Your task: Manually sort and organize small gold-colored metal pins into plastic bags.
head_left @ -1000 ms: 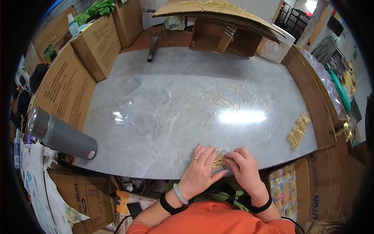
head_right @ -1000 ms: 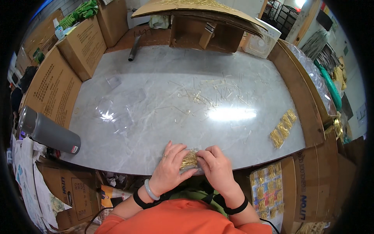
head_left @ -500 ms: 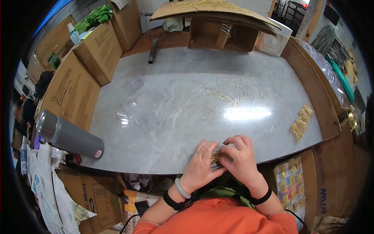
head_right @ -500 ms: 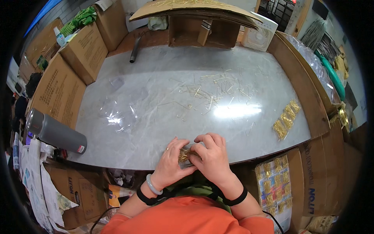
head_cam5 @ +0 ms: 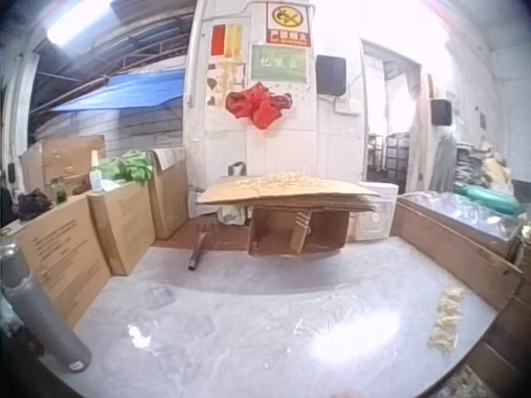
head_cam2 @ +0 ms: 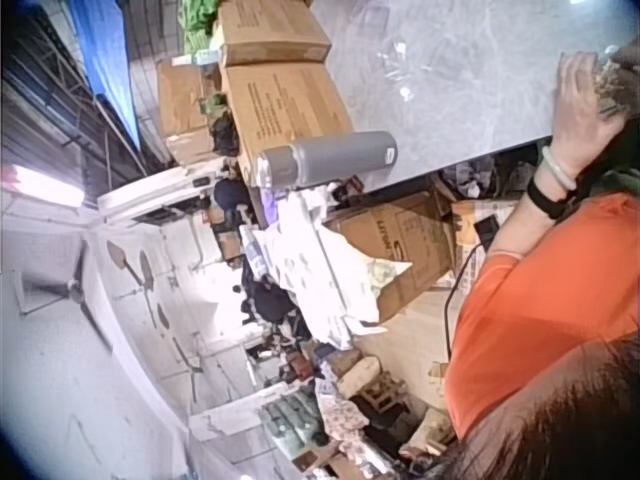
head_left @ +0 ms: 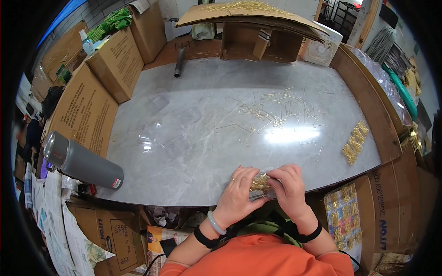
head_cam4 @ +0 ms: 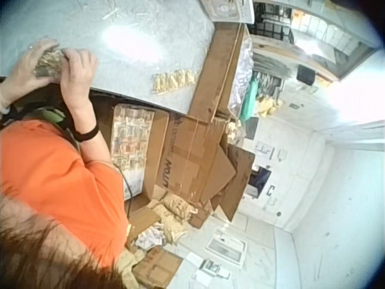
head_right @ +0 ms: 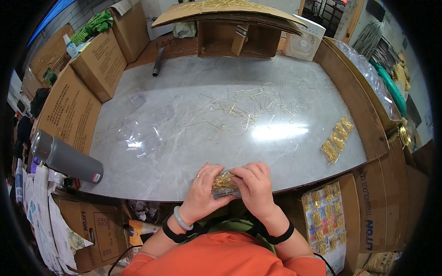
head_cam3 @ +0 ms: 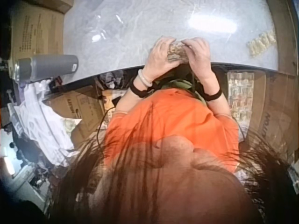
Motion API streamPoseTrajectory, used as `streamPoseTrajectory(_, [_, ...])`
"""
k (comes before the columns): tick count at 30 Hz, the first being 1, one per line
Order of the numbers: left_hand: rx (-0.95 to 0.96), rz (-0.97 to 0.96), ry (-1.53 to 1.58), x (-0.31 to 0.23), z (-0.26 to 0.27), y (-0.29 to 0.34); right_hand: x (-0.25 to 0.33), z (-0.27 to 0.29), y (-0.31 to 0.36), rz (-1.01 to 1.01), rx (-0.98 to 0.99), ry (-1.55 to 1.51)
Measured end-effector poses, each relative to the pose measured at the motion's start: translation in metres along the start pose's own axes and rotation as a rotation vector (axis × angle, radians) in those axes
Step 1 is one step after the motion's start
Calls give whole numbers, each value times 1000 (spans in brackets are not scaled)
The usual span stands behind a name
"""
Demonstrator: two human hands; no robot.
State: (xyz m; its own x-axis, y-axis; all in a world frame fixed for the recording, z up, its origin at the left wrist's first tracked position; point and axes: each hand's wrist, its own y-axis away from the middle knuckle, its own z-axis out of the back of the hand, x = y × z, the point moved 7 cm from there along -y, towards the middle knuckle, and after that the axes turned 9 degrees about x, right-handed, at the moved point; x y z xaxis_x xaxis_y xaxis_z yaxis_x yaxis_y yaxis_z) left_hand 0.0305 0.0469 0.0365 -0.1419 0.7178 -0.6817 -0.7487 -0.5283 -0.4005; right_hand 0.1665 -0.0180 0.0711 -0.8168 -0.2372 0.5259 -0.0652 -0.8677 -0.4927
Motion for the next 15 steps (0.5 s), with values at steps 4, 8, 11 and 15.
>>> streamPoseTrajectory(4, [9, -1, 15, 0, -1, 0, 4, -1, 4, 140, -38, 119])
streamPoseTrajectory(8, [45, 4, 17, 2, -2, 2, 11, -3, -4, 177, 176, 202])
streamPoseTrajectory(11, [43, -4, 21, 2, -2, 2, 7, 4, -9, 87, 243, 65])
streamPoseTrajectory(15, [54, -4, 2, 4, -1, 2, 7, 4, -8, 41, 275, -74])
